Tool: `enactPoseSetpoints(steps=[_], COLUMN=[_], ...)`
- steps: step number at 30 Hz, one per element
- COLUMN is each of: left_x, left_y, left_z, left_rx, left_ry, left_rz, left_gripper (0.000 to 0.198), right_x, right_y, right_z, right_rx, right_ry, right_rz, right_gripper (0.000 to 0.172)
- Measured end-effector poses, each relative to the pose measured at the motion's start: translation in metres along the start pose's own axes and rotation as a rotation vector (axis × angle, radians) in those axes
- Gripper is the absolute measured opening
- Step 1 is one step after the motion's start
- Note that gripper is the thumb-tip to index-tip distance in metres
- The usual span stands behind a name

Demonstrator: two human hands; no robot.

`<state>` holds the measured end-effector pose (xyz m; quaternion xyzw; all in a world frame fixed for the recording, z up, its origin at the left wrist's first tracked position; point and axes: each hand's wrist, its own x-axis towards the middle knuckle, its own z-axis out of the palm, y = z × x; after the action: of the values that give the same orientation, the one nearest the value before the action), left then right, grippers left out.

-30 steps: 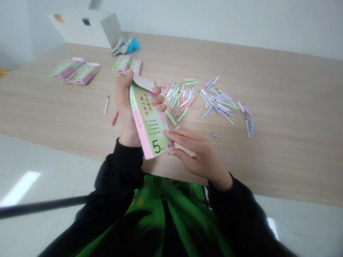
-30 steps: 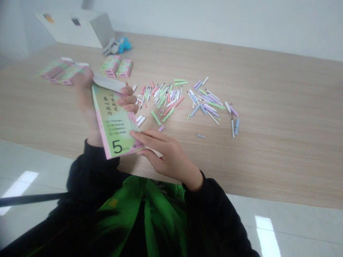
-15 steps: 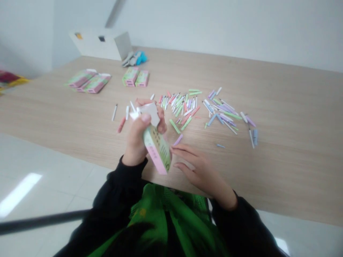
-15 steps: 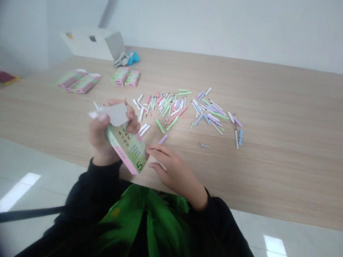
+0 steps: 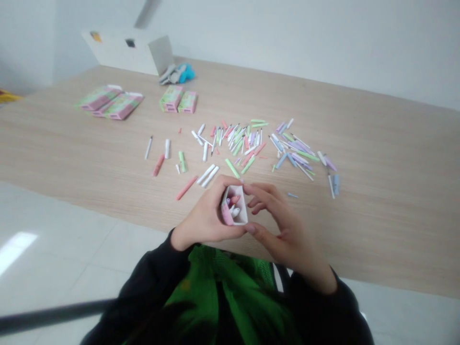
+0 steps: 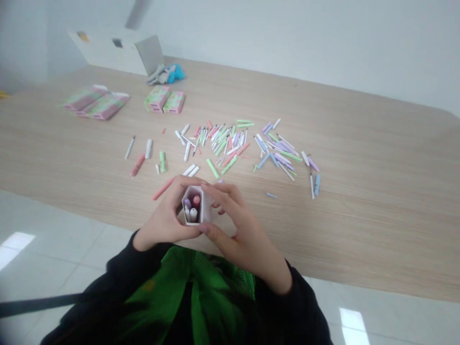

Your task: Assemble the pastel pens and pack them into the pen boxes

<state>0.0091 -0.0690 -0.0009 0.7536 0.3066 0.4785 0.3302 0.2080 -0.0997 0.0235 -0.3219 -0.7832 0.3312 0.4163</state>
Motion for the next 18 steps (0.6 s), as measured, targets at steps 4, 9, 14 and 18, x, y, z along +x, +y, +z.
enactPoseSetpoints(steps=[4, 9, 14, 18], left_x=[0.002, -0.001, -0.007, -0.009], left_y=[-0.005, -0.002, -0.003, -0.004], left_z=[-0.009, -0.011, -0.008, -0.006], left_rx=[-0.045, -0.054, -0.051, -0.07], left_ry=[-0.125, -0.154, -0.124, -0.101], left_rz=[0.049, -0.101, -0.168, -0.149], left_gripper=[0.072, 0.08, 0.093, 0.089], right_x=[0.003, 0.014, 0.03, 0.04], right_y=[0.005, -0.006, -0.017, -0.021], right_z=[-0.001, -0.006, -0.005, 0.0], right_rx=[0.031, -0.101, -0.079, -0.053], right_ry=[-0.068, 0.096, 0.013, -0.048], right_rz=[0.043, 0.021, -0.034, -0.084], right_gripper=[0.064, 0.038, 0.019, 0.01])
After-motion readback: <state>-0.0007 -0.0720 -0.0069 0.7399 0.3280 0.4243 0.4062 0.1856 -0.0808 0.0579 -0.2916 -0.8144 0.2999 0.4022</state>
